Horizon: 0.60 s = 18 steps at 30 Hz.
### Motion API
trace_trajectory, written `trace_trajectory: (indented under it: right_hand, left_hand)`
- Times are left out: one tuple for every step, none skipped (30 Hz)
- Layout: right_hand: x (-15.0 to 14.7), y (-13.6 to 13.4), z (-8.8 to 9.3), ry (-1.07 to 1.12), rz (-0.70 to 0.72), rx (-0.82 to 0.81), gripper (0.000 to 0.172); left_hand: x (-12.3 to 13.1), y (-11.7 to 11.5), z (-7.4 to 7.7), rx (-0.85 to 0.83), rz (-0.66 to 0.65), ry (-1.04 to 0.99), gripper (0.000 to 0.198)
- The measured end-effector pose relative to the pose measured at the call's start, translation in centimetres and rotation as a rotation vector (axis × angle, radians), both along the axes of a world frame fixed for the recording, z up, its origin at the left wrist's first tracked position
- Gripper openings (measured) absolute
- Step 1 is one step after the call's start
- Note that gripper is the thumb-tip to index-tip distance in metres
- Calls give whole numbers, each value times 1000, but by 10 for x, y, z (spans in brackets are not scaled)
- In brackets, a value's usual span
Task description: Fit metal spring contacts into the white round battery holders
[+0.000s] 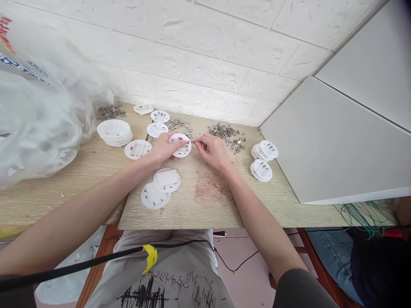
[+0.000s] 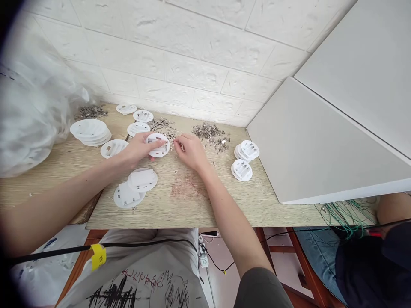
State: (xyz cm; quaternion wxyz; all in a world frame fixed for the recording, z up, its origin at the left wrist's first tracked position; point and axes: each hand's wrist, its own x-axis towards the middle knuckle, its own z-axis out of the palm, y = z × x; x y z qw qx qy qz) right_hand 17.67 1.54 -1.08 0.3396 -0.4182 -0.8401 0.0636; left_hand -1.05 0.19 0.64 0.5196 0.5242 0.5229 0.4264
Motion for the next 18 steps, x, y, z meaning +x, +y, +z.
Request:
trace_trajectory:
  right_hand:
    - [0, 0, 0, -1, 2, -1, 22]
    - [-1, -1, 0, -1, 6, -1, 22]
    - [-1, -1, 0, -2, 11, 0, 22]
    - [-2, -2, 0, -4, 17, 1, 22]
    - [-2, -2, 0, -6, 22, 1, 22]
    - [-2, -2, 0, -10, 27, -1, 22]
    - [-2, -2, 0, -13, 30, -2, 21]
    - [-3, -2, 0, -17, 31, -2, 21]
    - [-3, -2, 1, -21, 32, -1, 21]
    - [-2, -3, 1, -26, 30, 1, 21]
    - [-3, -3, 2, -32, 27, 5, 22]
    - [-3, -3, 3, -39, 22, 8, 22]
    - [-3, -4, 3, -49, 16, 8, 22]
    - [-3, -4, 3, -61, 9, 7, 22]
    - [-3, -4, 4, -74, 4, 3, 22]
    - [-4, -5, 4, -87, -2, -3, 22]
    - [-4, -5, 3, -98, -5, -11, 22]
    - [-5, -5, 3, -107, -9, -19, 22]
  left_hand:
    - [0, 0, 0, 2, -1, 2, 26]
    - [0, 0, -1, 2, -1, 4, 26]
    - [-1, 1, -1, 3, -1, 6, 26]
    - [-1, 1, -2, 5, -2, 7, 26]
    - [-1, 1, -2, 7, -2, 8, 26]
    - [-1, 1, -3, 11, -1, 8, 25]
    - [-1, 1, -3, 14, -1, 8, 25]
    - [-1, 1, -3, 17, 0, 8, 25]
    - [-1, 1, -3, 19, 1, 9, 25]
    - [-1, 1, -4, 20, 4, 9, 25]
    - [-1, 1, -4, 19, 5, 11, 26]
    - [-1, 2, -5, 20, 6, 14, 26]
    - [-1, 2, -6, 22, 6, 18, 27]
    - [0, 2, -7, 25, 4, 23, 28]
    - [0, 3, -7, 28, 0, 28, 29]
    - [0, 3, -8, 32, -2, 32, 30]
    - [0, 4, -9, 34, -4, 34, 31]
    - [0, 4, -9, 35, -5, 33, 32]
